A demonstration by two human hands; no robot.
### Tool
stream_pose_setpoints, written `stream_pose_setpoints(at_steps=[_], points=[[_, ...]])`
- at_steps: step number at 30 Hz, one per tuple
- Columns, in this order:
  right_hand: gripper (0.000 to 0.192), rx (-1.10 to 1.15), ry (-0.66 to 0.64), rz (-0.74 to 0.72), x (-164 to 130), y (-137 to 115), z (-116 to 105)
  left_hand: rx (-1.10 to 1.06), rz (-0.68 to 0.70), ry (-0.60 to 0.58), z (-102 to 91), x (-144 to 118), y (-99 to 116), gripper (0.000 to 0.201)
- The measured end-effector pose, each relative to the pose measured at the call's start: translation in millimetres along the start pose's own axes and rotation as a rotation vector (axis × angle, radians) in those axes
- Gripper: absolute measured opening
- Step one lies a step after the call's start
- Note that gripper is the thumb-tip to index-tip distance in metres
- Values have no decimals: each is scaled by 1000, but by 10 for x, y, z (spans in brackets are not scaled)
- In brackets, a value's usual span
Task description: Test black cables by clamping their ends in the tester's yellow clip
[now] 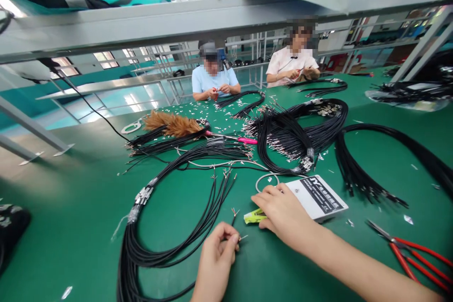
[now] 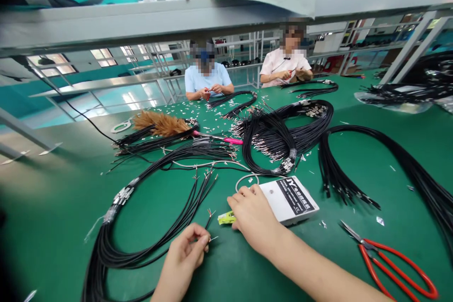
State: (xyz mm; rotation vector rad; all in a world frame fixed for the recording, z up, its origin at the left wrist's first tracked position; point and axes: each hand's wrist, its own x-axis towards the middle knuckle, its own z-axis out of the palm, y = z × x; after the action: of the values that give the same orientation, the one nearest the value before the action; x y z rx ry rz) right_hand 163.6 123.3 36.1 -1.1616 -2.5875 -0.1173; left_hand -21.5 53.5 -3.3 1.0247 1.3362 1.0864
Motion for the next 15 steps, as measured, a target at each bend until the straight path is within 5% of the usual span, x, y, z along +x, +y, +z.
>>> stream_pose_setpoints(at_steps=[15], points=[[18, -51, -85, -26, 62, -5, 106, 111, 77, 48, 85, 276, -2, 21]])
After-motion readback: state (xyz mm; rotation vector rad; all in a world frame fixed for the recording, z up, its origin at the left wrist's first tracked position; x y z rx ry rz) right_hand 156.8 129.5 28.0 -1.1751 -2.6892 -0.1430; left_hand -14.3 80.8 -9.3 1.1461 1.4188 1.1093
